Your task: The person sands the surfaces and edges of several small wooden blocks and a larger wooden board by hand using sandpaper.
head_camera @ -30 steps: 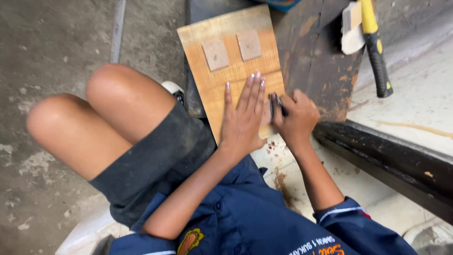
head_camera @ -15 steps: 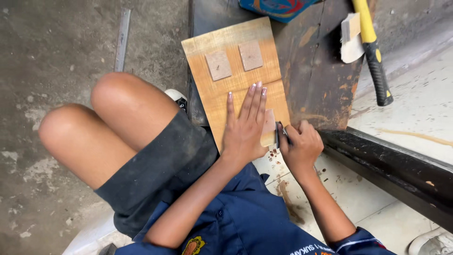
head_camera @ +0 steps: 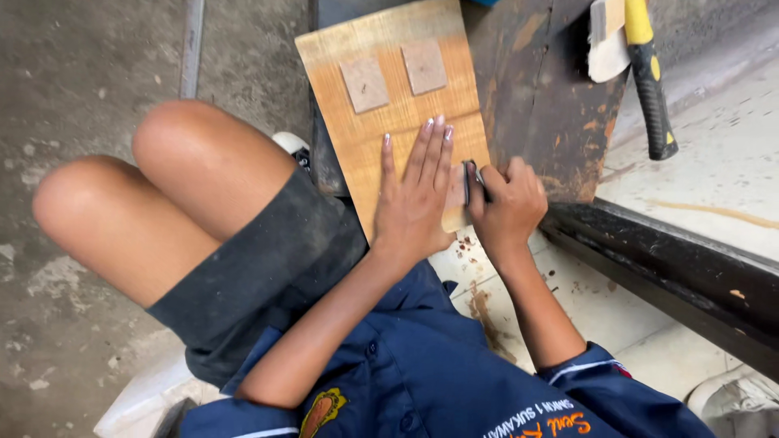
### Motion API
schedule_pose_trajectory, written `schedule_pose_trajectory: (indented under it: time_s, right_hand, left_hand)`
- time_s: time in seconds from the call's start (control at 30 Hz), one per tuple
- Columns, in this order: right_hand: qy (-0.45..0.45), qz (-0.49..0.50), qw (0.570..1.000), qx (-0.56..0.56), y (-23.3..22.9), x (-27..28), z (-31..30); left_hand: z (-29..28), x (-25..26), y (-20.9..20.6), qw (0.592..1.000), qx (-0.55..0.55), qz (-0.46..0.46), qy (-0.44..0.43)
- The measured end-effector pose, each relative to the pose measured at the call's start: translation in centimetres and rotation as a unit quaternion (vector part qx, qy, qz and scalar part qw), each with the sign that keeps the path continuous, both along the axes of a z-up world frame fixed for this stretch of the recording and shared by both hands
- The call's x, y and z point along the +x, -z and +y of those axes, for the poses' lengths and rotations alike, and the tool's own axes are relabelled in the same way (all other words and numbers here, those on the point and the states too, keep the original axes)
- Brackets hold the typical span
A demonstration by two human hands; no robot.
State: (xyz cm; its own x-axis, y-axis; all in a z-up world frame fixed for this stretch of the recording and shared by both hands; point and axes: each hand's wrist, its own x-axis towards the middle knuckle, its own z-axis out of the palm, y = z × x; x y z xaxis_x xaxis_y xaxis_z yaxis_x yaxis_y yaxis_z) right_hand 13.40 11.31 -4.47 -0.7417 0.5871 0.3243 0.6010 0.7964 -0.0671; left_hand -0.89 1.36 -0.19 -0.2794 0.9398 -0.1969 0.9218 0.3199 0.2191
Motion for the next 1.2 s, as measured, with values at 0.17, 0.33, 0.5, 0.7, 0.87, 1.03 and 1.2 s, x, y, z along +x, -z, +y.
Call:
schedule_pose_trajectory:
  time_s: [0.17, 0.33, 0.5, 0.7, 0.87, 1.03, 1.2]
  right_hand:
    - [0.028, -0.011, 0.999, -0.019, 0.8, 3.4, -1.7]
    - [-0.003, -0.004, 1.000, -0.018, -0.1, 0.3, 0.4]
    - [0.005, -0.018, 0.999, -0.026, -0.2, 1.4, -0.2]
    - [0.001, 0.013, 1.000, 0.005, -0.4, 0.0, -0.2]
    - [0.001, 0.005, 1.000, -0.022, 0.2, 1.3, -0.3]
    - [-0.002, 0.015, 0.999, -0.039, -1.1, 0.1, -0.4]
    - [0.013, -0.025, 0.999, -0.041, 0.4, 0.7, 0.2]
  left_hand:
    - [0.2, 0.2, 1.0, 1.000, -0.015, 0.004, 0.003]
    - [0.1, 0.0, -0.3, 1.000, -0.008, 0.006, 0.000]
    - [0.5, -0.2, 0.2, 1.000, 0.001, 0.018, -0.004]
    - [-0.1, 0.3, 0.5, 1.000, -0.013, 0.004, -0.003]
    - [0.1, 0.1, 0.4, 1.000, -0.012, 0.010, 0.001]
    - [-0.3, 0.3, -0.3, 1.000, -0.013, 0.013, 0.003]
    - [0.1, -0.1, 0.2, 1.000, -0.008, 0.010, 0.001]
